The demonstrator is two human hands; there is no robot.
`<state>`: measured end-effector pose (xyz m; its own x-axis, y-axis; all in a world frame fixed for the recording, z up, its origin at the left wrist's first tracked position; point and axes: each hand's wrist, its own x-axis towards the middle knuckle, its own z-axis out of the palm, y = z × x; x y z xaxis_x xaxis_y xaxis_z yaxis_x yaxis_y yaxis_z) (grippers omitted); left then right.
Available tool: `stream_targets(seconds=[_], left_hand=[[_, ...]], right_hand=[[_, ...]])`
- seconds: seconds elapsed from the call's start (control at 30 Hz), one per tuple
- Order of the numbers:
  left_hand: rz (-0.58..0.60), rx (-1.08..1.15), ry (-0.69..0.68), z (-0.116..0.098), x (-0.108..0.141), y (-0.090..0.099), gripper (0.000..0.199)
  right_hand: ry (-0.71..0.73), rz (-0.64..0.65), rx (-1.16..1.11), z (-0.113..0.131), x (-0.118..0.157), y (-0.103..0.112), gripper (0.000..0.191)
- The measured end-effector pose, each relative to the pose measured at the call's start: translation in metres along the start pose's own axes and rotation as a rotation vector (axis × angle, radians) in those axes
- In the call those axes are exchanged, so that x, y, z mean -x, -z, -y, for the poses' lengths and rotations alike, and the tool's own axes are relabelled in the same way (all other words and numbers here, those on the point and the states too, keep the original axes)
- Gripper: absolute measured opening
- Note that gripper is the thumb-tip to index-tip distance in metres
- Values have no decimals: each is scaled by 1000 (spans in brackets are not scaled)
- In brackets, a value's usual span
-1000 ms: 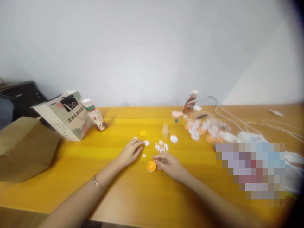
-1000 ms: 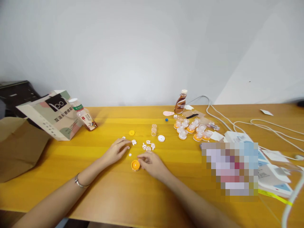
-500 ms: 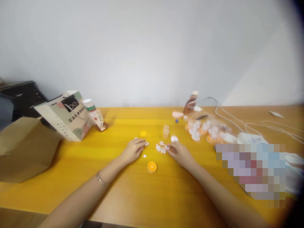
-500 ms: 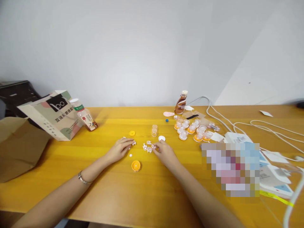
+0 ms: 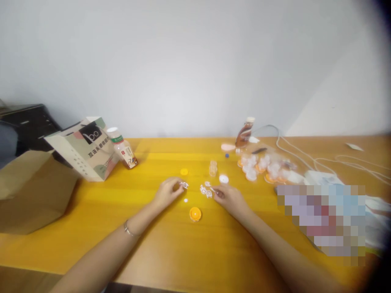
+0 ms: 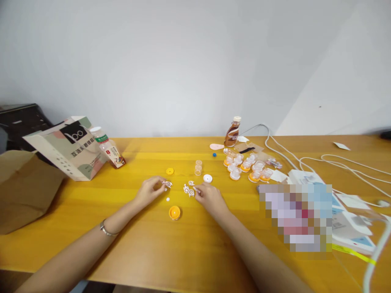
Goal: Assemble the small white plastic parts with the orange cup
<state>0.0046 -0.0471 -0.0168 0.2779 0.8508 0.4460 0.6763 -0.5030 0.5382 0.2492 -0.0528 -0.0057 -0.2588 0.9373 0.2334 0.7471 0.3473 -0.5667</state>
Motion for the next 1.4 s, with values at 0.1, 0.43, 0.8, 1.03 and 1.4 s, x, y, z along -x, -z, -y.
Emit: stream_targets(seconds=[0.1,0.43,0.8,1.03,1.4], left_hand=[[-25,-12,23,-8,2,3,15],[128,183,-147,-32,8,8,23],[194,339,-133,-46,8,16,19],[170,237,-226,-41,12,7,26],[208,206,-246,-41,11,11,27]], right_hand=[[-181,-21,-365,4,1,-1,19],[-474,64,-1240,36,16,-20,23],[-463,115,-1211,42,21,-31,25],[-451,144,-1170,48,24,-32,22],[-411,155,-1193,49,24,-31,24]])
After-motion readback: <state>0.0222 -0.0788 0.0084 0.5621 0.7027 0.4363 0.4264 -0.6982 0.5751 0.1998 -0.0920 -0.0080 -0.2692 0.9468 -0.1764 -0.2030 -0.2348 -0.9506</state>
